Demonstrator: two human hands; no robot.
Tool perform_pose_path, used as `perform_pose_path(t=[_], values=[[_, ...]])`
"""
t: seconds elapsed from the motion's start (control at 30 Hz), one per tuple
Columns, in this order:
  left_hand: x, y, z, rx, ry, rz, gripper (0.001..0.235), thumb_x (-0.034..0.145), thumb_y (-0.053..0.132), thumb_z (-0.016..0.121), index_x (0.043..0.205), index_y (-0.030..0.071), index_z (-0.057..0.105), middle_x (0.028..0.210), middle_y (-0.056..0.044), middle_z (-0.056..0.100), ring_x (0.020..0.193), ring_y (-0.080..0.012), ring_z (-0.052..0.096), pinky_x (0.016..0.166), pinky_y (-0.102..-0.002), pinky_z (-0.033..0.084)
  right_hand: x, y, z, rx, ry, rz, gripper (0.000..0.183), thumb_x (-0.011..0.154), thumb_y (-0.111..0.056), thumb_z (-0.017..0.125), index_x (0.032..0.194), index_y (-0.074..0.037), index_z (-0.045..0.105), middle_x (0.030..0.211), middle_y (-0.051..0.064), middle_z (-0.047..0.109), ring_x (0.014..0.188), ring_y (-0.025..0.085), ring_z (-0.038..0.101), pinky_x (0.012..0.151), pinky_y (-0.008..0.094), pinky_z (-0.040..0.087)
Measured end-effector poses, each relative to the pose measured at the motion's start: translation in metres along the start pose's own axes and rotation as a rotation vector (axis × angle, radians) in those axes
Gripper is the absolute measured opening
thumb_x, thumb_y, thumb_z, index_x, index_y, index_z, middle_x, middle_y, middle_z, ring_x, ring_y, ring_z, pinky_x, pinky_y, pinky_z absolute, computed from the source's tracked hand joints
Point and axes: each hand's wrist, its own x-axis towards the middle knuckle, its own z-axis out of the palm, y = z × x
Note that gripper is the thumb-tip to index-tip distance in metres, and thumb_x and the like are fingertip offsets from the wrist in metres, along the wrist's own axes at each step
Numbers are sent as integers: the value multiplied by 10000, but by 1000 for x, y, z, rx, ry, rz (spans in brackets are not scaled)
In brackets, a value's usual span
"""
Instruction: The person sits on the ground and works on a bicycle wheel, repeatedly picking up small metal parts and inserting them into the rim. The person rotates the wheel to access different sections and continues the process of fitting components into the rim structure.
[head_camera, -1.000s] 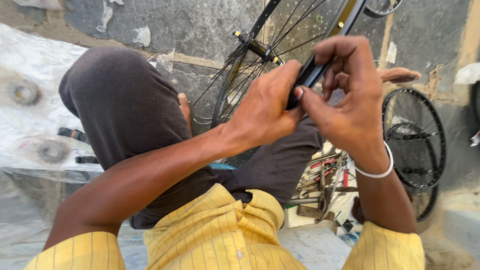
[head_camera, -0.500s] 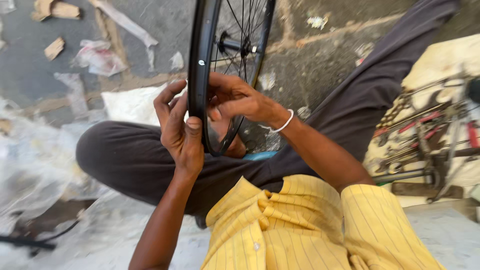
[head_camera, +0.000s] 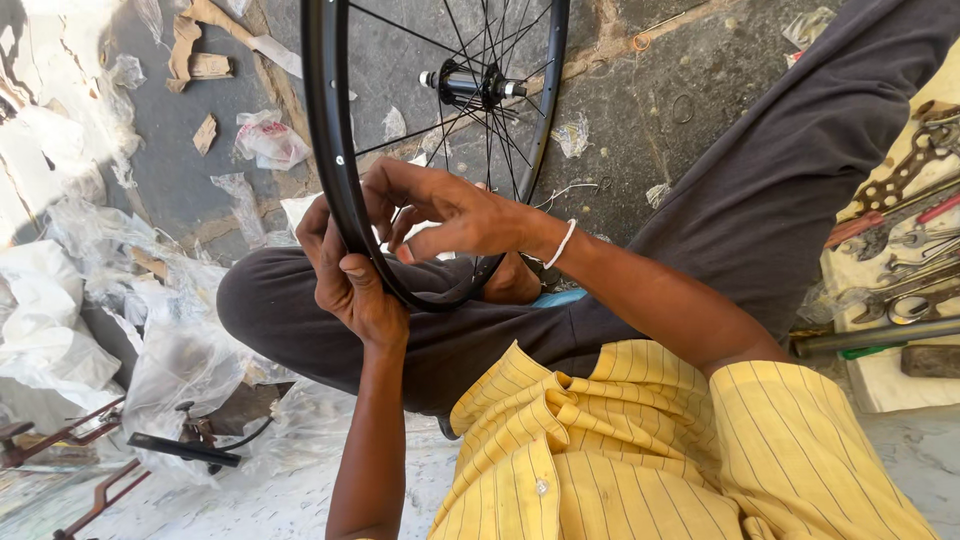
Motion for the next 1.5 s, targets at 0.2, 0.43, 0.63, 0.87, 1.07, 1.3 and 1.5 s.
perform_pose_path(t=[0.2, 0.43, 0.63, 0.87, 1.07, 1.3, 1.5], values=[[-1, -4, -6, 163, 23, 91, 570, 1081, 516, 583, 1371, 31, 658, 1386, -68, 534, 1289, -157, 504, 1101, -337, 428, 0, 4, 5, -105, -9, -42, 296, 1035, -265, 683, 1185, -29, 585, 1068, 41, 614, 1015, 161, 630, 898, 328, 566], [-1, -2, -6, 114, 9, 54, 582, 1066, 524, 596, 1366, 30, 666, 1393, -59, 512, 1258, -133, 518, 1003, -260, 479, 1, 11, 5, -202, 11, -10, 335, 1033, -330, 704, 1122, -28, 589, 1021, 24, 581, 1003, 179, 622, 931, 338, 560], [-2, -4, -6, 148, -3, 89, 559, 1081, 516, 587, 1374, 46, 668, 1347, -58, 531, 1292, -146, 516, 1103, -323, 494, -1, 15, 7, -251, 25, -39, 332, 1057, -344, 608, 1197, -46, 647, 1055, 16, 652, 1031, 168, 665, 947, 330, 551], [-1, -5, -6, 198, 3, 105, 550, 1089, 516, 575, 1380, 59, 672, 1365, -57, 546, 1272, -142, 522, 1093, -322, 460, 1, 10, 8, -190, 7, -25, 280, 1078, -268, 570, 1249, -63, 657, 1127, 77, 688, 1108, 193, 675, 999, 380, 570], [-18, 0, -2, 209, 38, 64, 635, 1070, 529, 530, 1425, 7, 455, 1332, -59, 461, 1219, -139, 550, 1009, -335, 488, -26, 0, 8, 72, 193, 76, 358, 818, -24, 676, 1114, -97, 489, 1219, 9, 585, 1012, 149, 669, 831, 275, 625], [-43, 5, 13, -41, -6, -223, 582, 1120, 529, 444, 842, 28, 544, 671, -81, 558, 542, -156, 537, 531, -277, 452, -73, 67, -56, -783, 845, 347, 133, 862, -100, 667, 962, -43, 734, 987, 79, 666, 827, 200, 643, 658, 323, 525], [47, 25, 22, 90, -327, -189, 534, 940, 201, 886, 1200, 61, 441, 926, -14, 561, 751, -71, 586, 628, -229, 509, -78, 55, -64, -1007, 814, 495, 181, 897, -204, 673, 926, -34, 728, 904, 134, 686, 818, 254, 661, 741, 404, 519]])
